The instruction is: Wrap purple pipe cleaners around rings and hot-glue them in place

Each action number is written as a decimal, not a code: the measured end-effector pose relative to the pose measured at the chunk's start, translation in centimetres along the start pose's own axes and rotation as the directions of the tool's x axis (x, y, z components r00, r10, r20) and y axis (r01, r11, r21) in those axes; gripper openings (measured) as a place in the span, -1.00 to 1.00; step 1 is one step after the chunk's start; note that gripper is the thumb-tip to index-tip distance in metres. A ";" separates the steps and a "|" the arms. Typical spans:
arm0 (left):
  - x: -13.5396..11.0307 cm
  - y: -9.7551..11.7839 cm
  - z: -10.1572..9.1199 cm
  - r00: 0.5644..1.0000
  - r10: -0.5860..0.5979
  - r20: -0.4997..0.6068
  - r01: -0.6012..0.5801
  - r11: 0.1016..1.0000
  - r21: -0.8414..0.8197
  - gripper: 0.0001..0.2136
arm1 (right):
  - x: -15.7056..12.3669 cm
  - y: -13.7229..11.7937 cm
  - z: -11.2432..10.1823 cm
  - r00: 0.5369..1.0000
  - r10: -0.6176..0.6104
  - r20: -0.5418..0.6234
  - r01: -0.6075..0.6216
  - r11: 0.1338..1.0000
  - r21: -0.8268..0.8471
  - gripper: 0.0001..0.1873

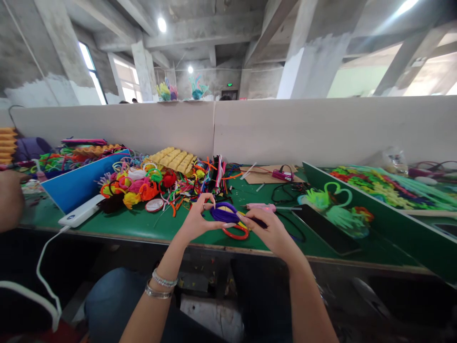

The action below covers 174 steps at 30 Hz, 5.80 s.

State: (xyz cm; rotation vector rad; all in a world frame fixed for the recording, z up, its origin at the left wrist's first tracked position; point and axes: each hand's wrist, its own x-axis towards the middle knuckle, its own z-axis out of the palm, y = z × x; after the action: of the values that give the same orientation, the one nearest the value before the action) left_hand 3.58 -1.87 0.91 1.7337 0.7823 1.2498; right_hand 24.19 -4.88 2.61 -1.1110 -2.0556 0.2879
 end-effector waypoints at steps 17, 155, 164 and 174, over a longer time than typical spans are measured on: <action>-0.1 -0.1 -0.3 0.996 -0.023 0.080 0.032 0.993 -0.115 -0.42 | 0.1 -1.1 -0.6 0.994 0.039 0.103 -0.054 0.987 0.149 -0.59; -0.4 1.0 -0.5 0.954 0.084 0.288 -0.155 0.960 0.235 -0.54 | 0.3 1.2 1.1 0.949 -0.004 0.315 -0.092 0.952 0.291 -0.57; -0.3 -0.6 0.7 0.928 0.086 0.362 -0.287 0.784 0.551 -0.54 | 0.6 1.5 1.6 0.955 0.038 0.295 -0.093 0.980 0.174 -0.62; -0.6 -1.4 1.5 0.945 0.060 0.323 -0.234 0.813 0.533 -0.53 | 0.6 1.7 1.8 0.955 0.037 0.293 -0.090 0.981 0.170 -0.61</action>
State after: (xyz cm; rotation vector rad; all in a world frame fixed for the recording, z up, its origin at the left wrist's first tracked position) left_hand 4.75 -2.15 -0.88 2.4417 0.9103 0.8616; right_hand 23.78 -3.13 0.76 -1.0734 -2.1955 0.6938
